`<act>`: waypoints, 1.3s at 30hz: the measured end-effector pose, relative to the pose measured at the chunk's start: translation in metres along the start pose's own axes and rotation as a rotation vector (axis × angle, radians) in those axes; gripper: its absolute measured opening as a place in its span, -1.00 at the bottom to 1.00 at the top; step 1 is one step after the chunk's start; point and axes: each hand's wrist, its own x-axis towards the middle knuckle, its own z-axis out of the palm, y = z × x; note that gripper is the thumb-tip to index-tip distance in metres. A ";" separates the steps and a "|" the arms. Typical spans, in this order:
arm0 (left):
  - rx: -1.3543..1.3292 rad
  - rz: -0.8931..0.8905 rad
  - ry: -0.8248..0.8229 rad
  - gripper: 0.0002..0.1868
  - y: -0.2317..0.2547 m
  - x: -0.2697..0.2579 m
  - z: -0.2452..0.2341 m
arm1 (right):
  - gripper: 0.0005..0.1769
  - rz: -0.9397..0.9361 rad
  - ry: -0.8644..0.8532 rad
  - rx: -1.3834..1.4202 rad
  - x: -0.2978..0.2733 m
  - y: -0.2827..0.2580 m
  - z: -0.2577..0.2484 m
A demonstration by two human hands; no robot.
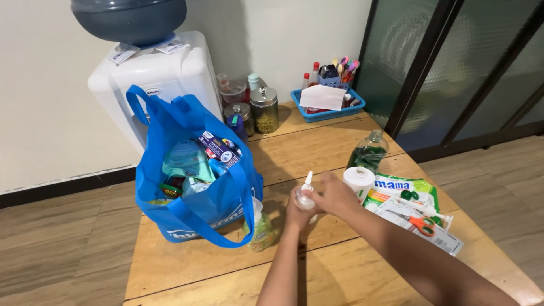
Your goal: Unpacking household items from a bag, wiping them down with tissue, and organizing them on a table.
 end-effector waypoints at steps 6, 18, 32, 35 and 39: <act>-0.073 0.006 -0.166 -0.02 -0.037 0.016 -0.006 | -0.29 -0.714 0.436 -0.195 0.019 0.001 -0.042; -0.021 -0.024 -0.066 -0.01 0.020 -0.007 0.000 | -0.43 -0.114 -0.216 -0.346 0.037 -0.034 -0.036; -0.041 0.013 -0.240 0.12 -0.040 0.020 -0.007 | -0.21 -0.146 -0.186 0.061 0.057 0.043 -0.017; -0.060 -0.063 -0.380 0.00 -0.020 0.015 -0.017 | 0.21 -0.261 -0.448 0.085 0.039 0.011 -0.034; 0.084 -0.168 -0.537 0.04 0.025 0.006 -0.035 | 0.39 -0.325 -0.524 0.327 0.035 -0.001 -0.021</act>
